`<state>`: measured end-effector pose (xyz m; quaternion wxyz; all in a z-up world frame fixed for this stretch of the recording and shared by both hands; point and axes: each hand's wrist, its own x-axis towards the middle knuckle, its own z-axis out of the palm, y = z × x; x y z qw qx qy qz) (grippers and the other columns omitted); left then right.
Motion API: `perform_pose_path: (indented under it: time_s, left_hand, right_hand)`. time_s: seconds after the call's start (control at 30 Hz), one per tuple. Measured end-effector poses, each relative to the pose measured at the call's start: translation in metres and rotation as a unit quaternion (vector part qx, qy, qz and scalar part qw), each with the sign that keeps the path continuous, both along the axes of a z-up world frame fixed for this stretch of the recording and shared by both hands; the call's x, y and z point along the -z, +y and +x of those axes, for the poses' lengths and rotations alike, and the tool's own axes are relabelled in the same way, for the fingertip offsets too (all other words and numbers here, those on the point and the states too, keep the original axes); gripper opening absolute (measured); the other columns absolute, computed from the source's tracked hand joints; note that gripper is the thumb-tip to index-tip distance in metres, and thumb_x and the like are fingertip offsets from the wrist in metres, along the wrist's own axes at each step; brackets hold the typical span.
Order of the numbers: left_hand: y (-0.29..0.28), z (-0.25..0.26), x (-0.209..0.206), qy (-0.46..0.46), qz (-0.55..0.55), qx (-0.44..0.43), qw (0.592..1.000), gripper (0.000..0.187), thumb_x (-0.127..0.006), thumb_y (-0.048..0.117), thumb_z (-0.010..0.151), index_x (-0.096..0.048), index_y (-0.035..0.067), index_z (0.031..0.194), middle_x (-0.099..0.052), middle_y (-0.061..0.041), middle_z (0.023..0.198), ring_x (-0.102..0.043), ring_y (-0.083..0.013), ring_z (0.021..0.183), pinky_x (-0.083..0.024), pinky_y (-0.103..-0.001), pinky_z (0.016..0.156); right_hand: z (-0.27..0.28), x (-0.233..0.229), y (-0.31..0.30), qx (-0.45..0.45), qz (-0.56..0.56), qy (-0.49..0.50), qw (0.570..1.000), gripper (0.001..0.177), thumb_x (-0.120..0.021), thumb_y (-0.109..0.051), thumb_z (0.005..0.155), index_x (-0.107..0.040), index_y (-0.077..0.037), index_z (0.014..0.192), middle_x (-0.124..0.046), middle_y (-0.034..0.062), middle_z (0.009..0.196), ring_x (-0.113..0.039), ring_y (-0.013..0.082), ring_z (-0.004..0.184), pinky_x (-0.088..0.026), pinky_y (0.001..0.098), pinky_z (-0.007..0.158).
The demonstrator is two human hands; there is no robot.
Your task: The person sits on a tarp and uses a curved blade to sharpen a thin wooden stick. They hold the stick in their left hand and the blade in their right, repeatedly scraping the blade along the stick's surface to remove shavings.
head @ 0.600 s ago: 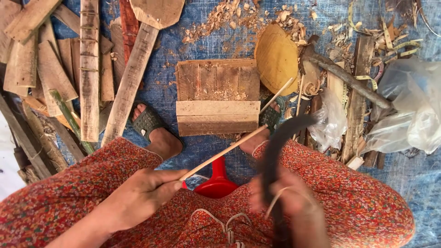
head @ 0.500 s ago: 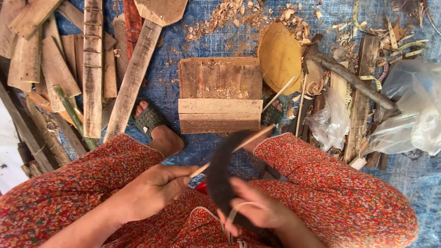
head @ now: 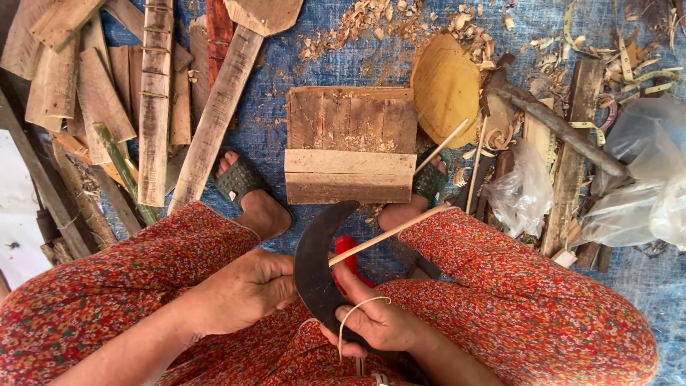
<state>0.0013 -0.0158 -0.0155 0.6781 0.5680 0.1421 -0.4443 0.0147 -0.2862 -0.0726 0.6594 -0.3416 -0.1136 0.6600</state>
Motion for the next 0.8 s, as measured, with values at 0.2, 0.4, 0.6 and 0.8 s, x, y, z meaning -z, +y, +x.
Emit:
perform_pose_path:
  time_s: [0.2,0.4,0.6,0.8]
  left_hand:
    - [-0.006,-0.009,0.005,-0.041,-0.001,0.02,0.999,0.022,-0.061,0.012,0.101,-0.083,0.011,0.098,-0.051,0.005,0.063,-0.042,-0.0097,0.058,-0.039,-0.028,0.053]
    - [0.01,-0.003,-0.012,-0.005,0.053,0.039,0.998,0.044,-0.06,0.021,0.098,-0.078,0.025,0.137,-0.079,0.015,0.093,-0.052,-0.0072,0.064,-0.043,-0.022,0.062]
    - [-0.002,0.003,-0.013,-0.044,0.039,0.04,0.997,0.031,-0.057,0.013,0.101,-0.088,0.016,0.102,-0.055,0.003,0.062,-0.037,-0.0124,0.055,-0.035,-0.033,0.052]
    - [-0.001,-0.004,-0.001,0.004,0.041,0.065,0.997,0.032,-0.064,0.023,0.105,-0.077,0.011,0.078,-0.046,-0.001,0.058,-0.031,-0.017,0.052,-0.036,-0.04,0.053]
  right_hand:
    - [0.002,0.01,-0.009,0.021,0.032,0.001,0.999,0.074,-0.036,-0.023,0.117,0.018,-0.036,0.165,-0.054,0.0142,0.091,-0.047,0.0125,0.058,-0.043,0.0252,0.052]
    - [0.06,-0.023,-0.023,0.219,-0.023,0.029,0.975,0.075,-0.056,-0.036,0.106,-0.015,-0.008,0.161,-0.056,0.0083,0.069,-0.044,0.0097,0.042,-0.037,0.0235,0.033]
    - [0.007,-0.015,0.008,0.026,0.044,0.093,0.994,0.076,-0.038,-0.026,0.115,0.017,-0.029,0.168,-0.046,0.0133,0.077,-0.041,0.0114,0.052,-0.041,0.025,0.055]
    - [-0.001,-0.008,0.004,0.024,0.044,0.088,0.995,0.079,-0.04,-0.026,0.115,0.017,-0.028,0.169,-0.052,0.0198,0.088,-0.044,0.0104,0.052,-0.044,0.0246,0.059]
